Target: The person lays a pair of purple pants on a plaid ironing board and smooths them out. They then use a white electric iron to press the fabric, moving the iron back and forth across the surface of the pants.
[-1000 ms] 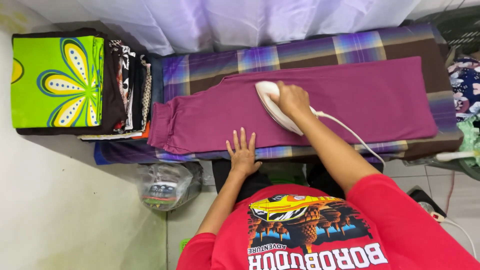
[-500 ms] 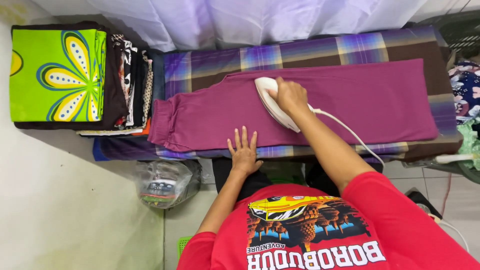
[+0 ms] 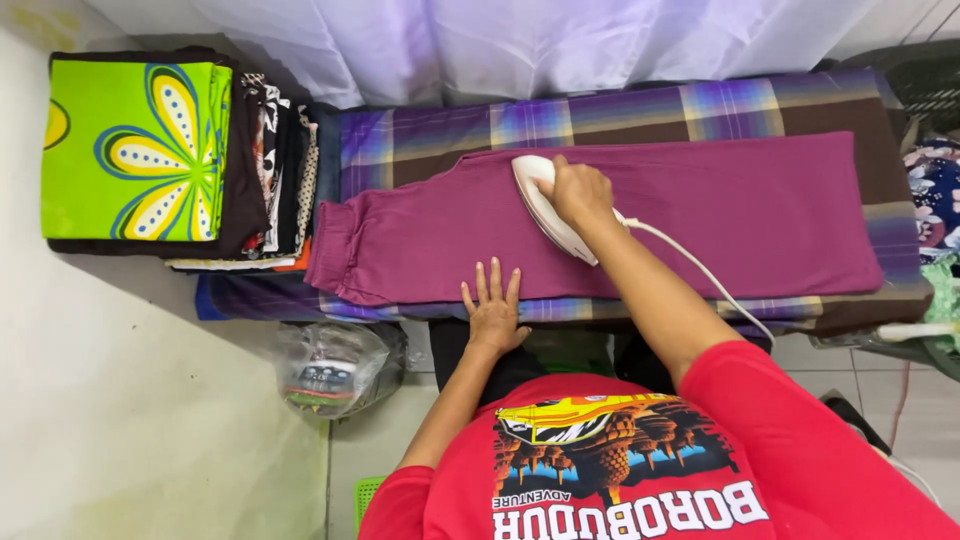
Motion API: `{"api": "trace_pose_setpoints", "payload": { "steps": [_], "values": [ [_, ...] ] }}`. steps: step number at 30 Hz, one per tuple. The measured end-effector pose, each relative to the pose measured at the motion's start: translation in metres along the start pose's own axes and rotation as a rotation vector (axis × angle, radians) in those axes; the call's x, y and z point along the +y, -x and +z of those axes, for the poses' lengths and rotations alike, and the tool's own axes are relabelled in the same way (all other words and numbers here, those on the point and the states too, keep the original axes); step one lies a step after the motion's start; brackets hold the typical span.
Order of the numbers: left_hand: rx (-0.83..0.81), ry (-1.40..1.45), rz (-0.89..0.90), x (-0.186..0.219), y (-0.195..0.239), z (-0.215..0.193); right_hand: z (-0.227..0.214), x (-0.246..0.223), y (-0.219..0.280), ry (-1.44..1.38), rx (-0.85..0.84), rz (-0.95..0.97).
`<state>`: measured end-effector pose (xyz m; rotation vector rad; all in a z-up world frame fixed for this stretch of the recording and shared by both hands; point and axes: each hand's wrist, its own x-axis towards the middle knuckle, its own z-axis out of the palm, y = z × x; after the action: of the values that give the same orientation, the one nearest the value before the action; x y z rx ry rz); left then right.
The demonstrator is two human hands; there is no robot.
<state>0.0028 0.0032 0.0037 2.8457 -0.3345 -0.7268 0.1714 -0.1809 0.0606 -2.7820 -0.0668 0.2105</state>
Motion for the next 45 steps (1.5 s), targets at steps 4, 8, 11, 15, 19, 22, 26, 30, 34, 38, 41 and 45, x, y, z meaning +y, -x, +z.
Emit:
{"api": "trace_pose_setpoints", "payload": {
  "steps": [4,8,11,15,19,22,26,30,34,38,41,45],
  "values": [
    [0.003,0.01,-0.007,-0.001,0.0,0.0,-0.013,0.008,0.004,0.05,-0.062,-0.105],
    [-0.004,-0.004,0.009,-0.005,-0.004,0.005,-0.056,0.052,0.059,0.197,-0.184,-0.285],
    [-0.012,0.002,0.014,-0.005,-0.002,0.002,-0.059,0.152,0.07,0.414,-0.242,-0.353],
    [0.069,-0.104,0.004,-0.01,-0.014,0.023,-0.079,0.254,0.078,0.562,-0.338,-0.306],
    [-0.01,-0.09,-0.004,-0.007,-0.011,0.014,-0.079,0.271,0.067,0.784,-0.203,-0.091],
    [-0.072,-0.036,0.0,0.0,-0.004,-0.006,-0.05,0.266,0.037,0.751,0.023,-0.206],
    [-0.143,0.021,0.001,0.002,0.0,-0.02,-0.002,0.21,-0.025,0.609,0.286,-0.478],
    [-0.14,0.037,-0.017,0.002,-0.001,-0.021,0.01,0.1,-0.068,0.554,0.306,-0.433],
    [-0.145,0.05,-0.011,0.0,-0.004,-0.018,0.008,0.033,-0.086,0.321,0.279,-0.216],
    [-0.198,0.061,-0.018,0.0,-0.004,-0.022,0.011,0.027,-0.098,0.269,0.234,-0.18],
    [-0.2,0.059,-0.017,-0.004,-0.007,-0.016,-0.011,0.025,-0.074,0.264,0.072,-0.158],
    [-0.194,0.053,-0.011,-0.007,-0.011,-0.009,-0.026,0.039,-0.019,0.269,0.003,-0.188]
  ]
}}
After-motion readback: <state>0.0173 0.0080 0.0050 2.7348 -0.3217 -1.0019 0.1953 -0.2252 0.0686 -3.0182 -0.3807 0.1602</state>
